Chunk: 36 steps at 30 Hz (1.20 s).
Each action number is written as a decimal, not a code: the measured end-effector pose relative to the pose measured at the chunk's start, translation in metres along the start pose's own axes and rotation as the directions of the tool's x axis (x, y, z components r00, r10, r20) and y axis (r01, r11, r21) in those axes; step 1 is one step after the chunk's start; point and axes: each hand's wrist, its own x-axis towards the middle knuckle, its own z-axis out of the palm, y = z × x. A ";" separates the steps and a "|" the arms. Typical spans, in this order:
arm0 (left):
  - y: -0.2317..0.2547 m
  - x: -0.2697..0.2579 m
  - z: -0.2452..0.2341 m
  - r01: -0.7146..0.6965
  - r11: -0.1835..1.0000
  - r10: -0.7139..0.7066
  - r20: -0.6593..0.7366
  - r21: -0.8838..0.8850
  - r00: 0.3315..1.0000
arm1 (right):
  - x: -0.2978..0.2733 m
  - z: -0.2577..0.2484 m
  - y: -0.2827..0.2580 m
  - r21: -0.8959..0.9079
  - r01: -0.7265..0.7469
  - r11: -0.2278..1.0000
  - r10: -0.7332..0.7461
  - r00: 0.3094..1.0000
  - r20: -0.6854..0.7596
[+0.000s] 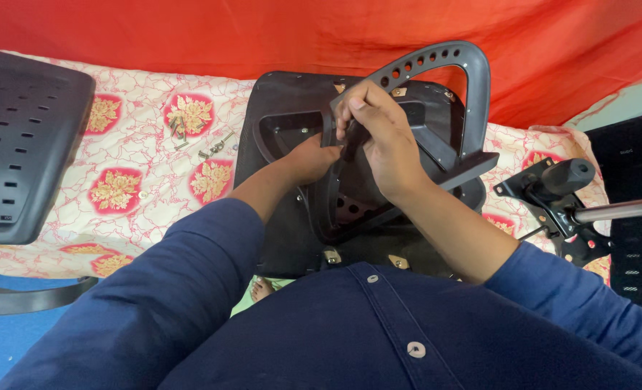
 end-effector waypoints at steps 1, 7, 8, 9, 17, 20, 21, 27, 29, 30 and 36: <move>-0.001 0.000 0.000 0.025 0.999 -0.025 0.003 -0.020 1.000 | 0.002 0.001 0.002 -0.010 -0.007 1.000 0.007 1.000 -0.019; -0.008 0.005 0.001 0.025 0.999 -0.025 0.011 -0.036 1.000 | 0.010 0.006 0.012 0.012 0.005 1.000 -0.004 0.994 -0.111; -0.009 0.007 0.002 0.005 0.999 -0.004 0.013 -0.045 1.000 | 0.011 0.005 0.012 0.038 0.007 0.999 -0.003 0.993 -0.120; -0.009 0.008 0.002 -0.016 0.998 0.017 0.014 -0.054 1.000 | 0.012 0.004 0.012 0.063 0.010 0.998 -0.002 0.992 -0.130; 0.006 -0.006 -0.003 0.099 0.993 -0.097 -0.026 0.069 0.995 | 0.011 -0.003 0.004 0.120 -0.091 0.989 0.096 0.995 -0.036; 0.009 -0.008 -0.006 0.169 0.979 -0.163 -0.058 0.116 0.985 | 0.008 -0.008 -0.004 0.098 -0.167 0.981 0.165 0.986 0.031; 0.009 -0.007 -0.006 0.194 0.975 -0.188 -0.064 0.108 0.980 | 0.007 -0.011 -0.006 0.090 -0.187 0.978 0.184 0.982 0.044; -0.002 0.002 -0.002 0.090 0.995 -0.090 -0.005 0.048 0.996 | 0.003 -0.027 -0.012 -0.035 -0.139 0.990 0.143 0.980 0.140; -0.006 0.003 -0.003 0.104 0.993 -0.104 -0.019 0.052 0.994 | 0.003 -0.027 -0.009 -0.012 -0.164 0.986 0.164 0.979 0.118; -0.007 0.004 -0.003 0.112 0.992 -0.110 -0.026 0.054 0.994 | 0.002 -0.027 -0.008 0.000 -0.176 0.984 0.175 0.979 0.107; -0.010 0.008 -0.004 -0.013 0.995 0.013 0.002 0.103 1.000 | -0.003 -0.012 0.007 0.187 -0.174 0.967 0.160 0.983 0.084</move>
